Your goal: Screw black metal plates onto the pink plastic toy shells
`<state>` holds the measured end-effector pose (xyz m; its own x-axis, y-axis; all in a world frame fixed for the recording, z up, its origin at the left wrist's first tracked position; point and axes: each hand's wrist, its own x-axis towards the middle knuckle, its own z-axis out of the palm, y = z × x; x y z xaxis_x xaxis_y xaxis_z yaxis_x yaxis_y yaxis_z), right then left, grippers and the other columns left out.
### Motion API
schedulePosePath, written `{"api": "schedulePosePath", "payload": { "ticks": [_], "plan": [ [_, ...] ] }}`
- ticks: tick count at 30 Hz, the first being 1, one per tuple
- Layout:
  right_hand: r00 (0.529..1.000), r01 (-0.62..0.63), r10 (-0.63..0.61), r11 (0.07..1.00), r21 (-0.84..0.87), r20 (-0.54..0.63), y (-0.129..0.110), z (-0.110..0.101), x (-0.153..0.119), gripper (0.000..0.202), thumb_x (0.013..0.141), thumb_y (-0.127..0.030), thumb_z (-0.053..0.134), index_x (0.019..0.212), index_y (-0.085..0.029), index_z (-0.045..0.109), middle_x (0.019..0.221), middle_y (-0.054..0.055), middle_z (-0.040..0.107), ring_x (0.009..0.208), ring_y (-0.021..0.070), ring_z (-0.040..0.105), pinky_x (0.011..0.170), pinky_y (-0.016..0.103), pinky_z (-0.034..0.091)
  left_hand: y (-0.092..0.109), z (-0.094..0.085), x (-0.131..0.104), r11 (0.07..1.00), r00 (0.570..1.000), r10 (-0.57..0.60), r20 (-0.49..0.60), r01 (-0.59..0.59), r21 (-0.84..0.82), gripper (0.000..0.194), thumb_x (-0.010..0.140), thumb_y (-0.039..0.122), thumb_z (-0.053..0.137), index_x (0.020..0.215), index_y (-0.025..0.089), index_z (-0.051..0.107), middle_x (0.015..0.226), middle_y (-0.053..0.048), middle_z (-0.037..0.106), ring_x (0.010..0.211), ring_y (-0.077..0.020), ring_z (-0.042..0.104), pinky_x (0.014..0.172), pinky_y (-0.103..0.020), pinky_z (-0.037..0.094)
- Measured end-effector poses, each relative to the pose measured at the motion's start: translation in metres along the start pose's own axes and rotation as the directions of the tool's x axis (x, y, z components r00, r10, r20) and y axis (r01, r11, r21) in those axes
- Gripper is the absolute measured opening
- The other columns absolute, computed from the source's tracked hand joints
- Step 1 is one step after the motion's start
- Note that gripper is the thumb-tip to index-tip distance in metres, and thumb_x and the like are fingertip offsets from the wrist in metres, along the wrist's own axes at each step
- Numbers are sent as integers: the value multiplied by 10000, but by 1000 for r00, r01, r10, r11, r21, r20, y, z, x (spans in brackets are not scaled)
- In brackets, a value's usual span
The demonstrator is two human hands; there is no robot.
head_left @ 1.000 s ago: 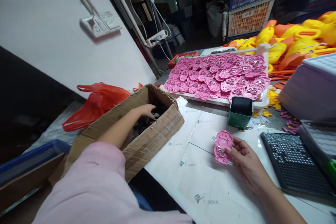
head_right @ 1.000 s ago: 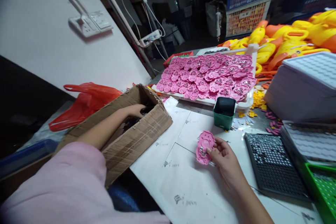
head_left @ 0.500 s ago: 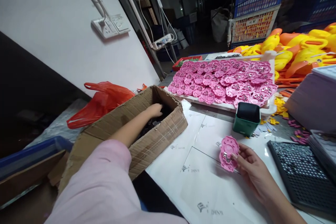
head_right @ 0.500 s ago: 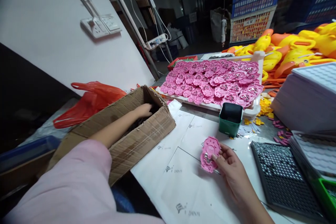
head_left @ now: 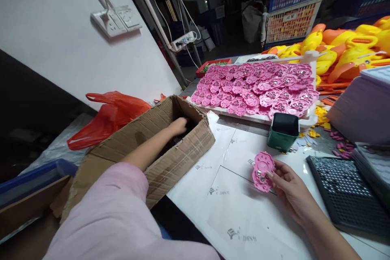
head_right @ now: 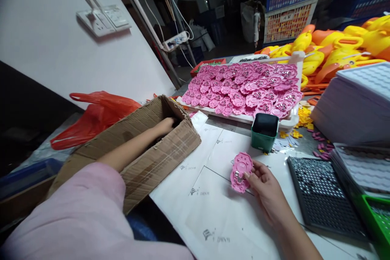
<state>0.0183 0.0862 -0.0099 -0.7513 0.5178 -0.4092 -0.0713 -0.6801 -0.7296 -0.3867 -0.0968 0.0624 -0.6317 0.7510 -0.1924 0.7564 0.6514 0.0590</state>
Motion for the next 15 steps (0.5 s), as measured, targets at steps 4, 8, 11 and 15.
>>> {"api": "schedulePosePath", "payload": {
  "ticks": [4,8,11,15],
  "plan": [
    [1000,3,-3,1000,-1,17,0,0,-2,570,583,-346,871,1089,-228,636,1041,41,681,826,122,652,698,188,558,-3,-17,4,997,999,-8,46,11,-77,352,922,347,585,1216,154,561,1215,-89,587,1042,-228,608,871,-428,534],
    [1000,5,-4,1000,-9,29,1,-1,-2,564,601,-336,863,1102,-228,627,1043,42,680,851,132,653,717,204,558,-10,-38,6,983,998,-59,30,63,-175,353,922,347,585,1215,152,562,1222,-91,584,1053,-232,603,881,-436,530],
    [1000,-3,3,1000,-4,20,3,-2,-1,590,592,-345,867,1111,-221,618,1050,49,679,839,129,652,721,200,558,-18,-50,5,952,994,-106,19,107,-285,345,922,344,587,1207,150,567,1213,-90,588,1049,-228,604,879,-435,530],
    [1000,-22,22,1000,3,19,2,-1,-1,606,568,-342,883,1096,-209,617,994,44,673,790,118,641,685,197,559,-25,-58,3,863,984,-179,-12,150,-483,333,926,335,583,1201,150,565,1187,-90,597,1012,-210,616,852,-416,541]
  ]
}}
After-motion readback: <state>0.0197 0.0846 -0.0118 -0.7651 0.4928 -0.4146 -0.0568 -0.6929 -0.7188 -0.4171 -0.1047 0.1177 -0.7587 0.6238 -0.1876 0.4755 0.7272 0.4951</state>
